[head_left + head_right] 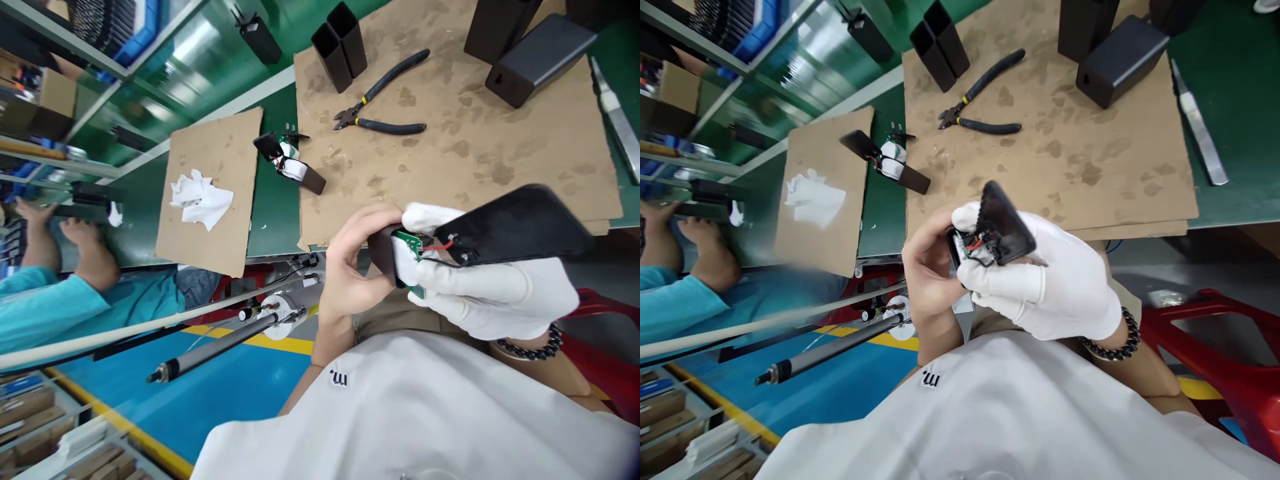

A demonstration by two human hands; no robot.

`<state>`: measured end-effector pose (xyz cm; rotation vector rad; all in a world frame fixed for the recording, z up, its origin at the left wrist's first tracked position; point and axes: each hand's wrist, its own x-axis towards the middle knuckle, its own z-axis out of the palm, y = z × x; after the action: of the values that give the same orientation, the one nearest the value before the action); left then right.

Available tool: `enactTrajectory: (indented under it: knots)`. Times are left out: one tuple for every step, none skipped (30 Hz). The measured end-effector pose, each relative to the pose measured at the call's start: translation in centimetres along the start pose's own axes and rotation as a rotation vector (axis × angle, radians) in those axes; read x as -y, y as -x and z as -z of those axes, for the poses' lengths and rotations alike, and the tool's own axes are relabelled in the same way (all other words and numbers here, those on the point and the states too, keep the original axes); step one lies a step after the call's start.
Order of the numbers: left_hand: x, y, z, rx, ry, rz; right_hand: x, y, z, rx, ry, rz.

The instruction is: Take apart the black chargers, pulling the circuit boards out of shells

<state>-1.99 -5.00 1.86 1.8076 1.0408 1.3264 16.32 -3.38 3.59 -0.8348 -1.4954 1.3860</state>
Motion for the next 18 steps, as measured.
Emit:
enactTrajectory:
  knots:
    - [-0.1, 0.0, 0.0, 0.005, -0.004, 0.001, 0.1, -0.1, 0.0, 0.054, 0.012, -0.015]
    - [-0.2, 0.1, 0.0, 0.009, -0.009, 0.007, 0.0, -0.1, 0.1, 0.099, 0.049, 0.012]
    - [-0.2, 0.2, 0.0, 0.014, -0.013, 0.017, -0.1, -0.2, 0.2, 0.13, 0.115, 0.082]
    - [-0.2, 0.3, 0.0, 0.017, -0.016, 0.032, -0.3, -0.3, 0.4, 0.137, 0.195, 0.188]
    - [-0.1, 0.4, 0.0, 0.016, -0.017, 0.051, -0.6, -0.4, 0.5, 0.12, 0.269, 0.303]
    - [0.0, 0.5, -0.1, 0.011, -0.014, 0.072, -0.9, -0.4, 0.6, 0.09, 0.324, 0.4]
    - [0.2, 0.6, -0.1, 0.004, -0.012, 0.09, -1.3, -0.5, 0.7, 0.063, 0.358, 0.461]
    - [0.4, 0.6, -0.2, -0.006, -0.01, 0.107, -1.6, -0.5, 0.7, 0.044, 0.373, 0.477]
    - [0.5, 0.5, -0.2, -0.015, -0.01, 0.123, -1.9, -0.5, 0.7, 0.036, 0.375, 0.452]
    - [0.7, 0.5, -0.2, -0.021, -0.01, 0.139, -2.0, -0.5, 0.8, 0.035, 0.371, 0.402]
    - [0.8, 0.4, -0.1, -0.017, -0.01, 0.156, -2.1, -0.5, 0.9, 0.047, 0.362, 0.346]
    - [0.8, 0.3, 0.0, -0.002, -0.008, 0.173, -2.0, -0.4, 1.1, 0.056, 0.328, 0.302]
    - [0.9, 0.3, 0.1, 0.022, -0.005, 0.192, -1.8, -0.3, 1.3, 0.04, 0.258, 0.269]
    - [0.8, 0.3, 0.2, 0.052, -0.004, 0.209, -1.5, -0.2, 1.5, -0.011, 0.164, 0.248]
    - [0.7, 0.3, 0.4, 0.083, -0.008, 0.222, -1.1, -0.1, 1.7, -0.089, 0.066, 0.22]
    - [0.6, 0.3, 0.4, 0.104, -0.021, 0.229, -0.6, 0.0, 1.9, -0.183, -0.016, 0.176]
    - [0.5, 0.3, 0.5, 0.111, -0.044, 0.227, -0.2, 0.0, 2.2, -0.274, -0.067, 0.114]
    - [0.3, 0.3, 0.4, 0.105, -0.082, 0.21, 0.3, 0.0, 2.4, -0.337, -0.076, 0.027]
